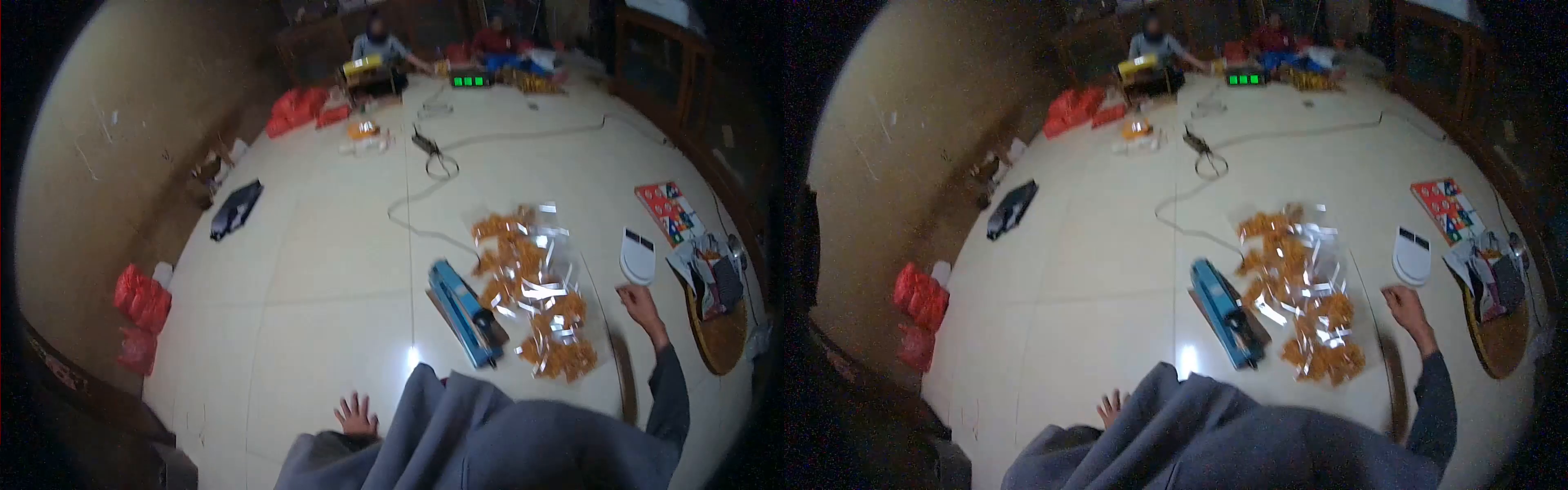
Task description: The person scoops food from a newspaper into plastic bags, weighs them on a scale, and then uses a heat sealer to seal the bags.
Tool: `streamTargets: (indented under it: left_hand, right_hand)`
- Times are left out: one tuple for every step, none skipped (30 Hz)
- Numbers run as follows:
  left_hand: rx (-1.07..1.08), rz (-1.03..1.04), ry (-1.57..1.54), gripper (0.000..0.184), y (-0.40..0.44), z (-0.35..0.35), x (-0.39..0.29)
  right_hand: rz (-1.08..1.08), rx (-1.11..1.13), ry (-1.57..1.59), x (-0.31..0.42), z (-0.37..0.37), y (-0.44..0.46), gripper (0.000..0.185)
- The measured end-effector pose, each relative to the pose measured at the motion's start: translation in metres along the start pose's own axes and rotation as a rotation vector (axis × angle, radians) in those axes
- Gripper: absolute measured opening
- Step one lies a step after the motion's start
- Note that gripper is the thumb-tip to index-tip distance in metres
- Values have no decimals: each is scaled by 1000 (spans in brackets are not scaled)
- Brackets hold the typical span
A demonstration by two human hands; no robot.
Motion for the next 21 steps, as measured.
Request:
streamTargets:
  left_hand:
    - [-59, 13, -24, 56, 18, -4, -7]
    - [-8, 7, -42, 53, 9, -37, -18]
    - [43, 0, -60, 49, 0, -72, -31]
    - [51, 7, -94, 49, 6, -68, -28]
    - [51, 13, -120, 49, 12, -62, -25]
    - [50, 23, -142, 49, 17, -59, -22]
    - [47, 34, -177, 48, 24, -55, -21]
    - [48, 39, -199, 48, 31, -52, -16]
    - [48, 48, -232, 48, 37, -49, -11]
    - [53, 59, -264, 48, 43, -49, -9]
    - [58, 68, -286, 48, 46, -49, -5]
    - [69, 77, -324, 47, 50, -48, -4]
    - [77, 81, -351, 47, 52, -47, 0]
    - [86, 91, -376, 47, 53, -45, 4]
    - [95, 101, -398, 47, 53, -41, 7]
    - [105, 112, -419, 46, 52, -39, 9]
    - [113, 126, -436, 46, 52, -39, 12]
    - [130, 127, -465, 46, 52, -37, 16]
    - [144, 132, -497, 46, 52, -34, 21]
    - [159, 139, -525, 46, 50, -31, 26]
    - [172, 145, -557, 45, 50, -30, 31]
  right_hand:
    - [40, -57, 97, 3, -13, -1, 18]
    - [89, -88, 195, 5, -23, -15, 19]
    - [52, -149, 122, 16, -46, -19, 19]
    - [12, -204, 51, 29, -66, -22, 20]
    - [81, -217, 27, 34, -82, -25, 22]
    - [54, -324, 86, 48, -96, -31, 22]
    - [17, -452, 139, 63, -114, -34, 21]
    - [65, -483, 163, 73, -119, -41, 21]
    - [118, -494, 195, 83, -116, -50, 21]
    - [172, -504, 229, 92, -108, -57, 21]
    - [194, -461, 250, 104, -95, -60, 20]
    - [222, -421, 272, 115, -81, -66, 20]
    - [254, -385, 296, 128, -67, -70, 20]
    - [348, -354, 357, 137, -48, -75, 20]
    - [390, -293, 388, 155, -29, -78, 20]
    - [436, -232, 417, 173, -12, -80, 20]
    - [482, -167, 442, 187, 1, -84, 20]
    - [495, -121, 497, 194, 16, -87, 21]
    - [494, -89, 517, 189, 34, -89, 22]
    - [504, -58, 531, 182, 51, -96, 23]
    - [479, -26, 522, 200, 61, -94, 26]
Point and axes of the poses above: each hand's wrist, its own y-axis towards the middle knuckle, its own z-axis out of the palm, x = y × z, the point moved 8 cm from there along y, towards the middle knuckle, and after that the axes turned 10 degrees about -z, right-handed, at the moved point
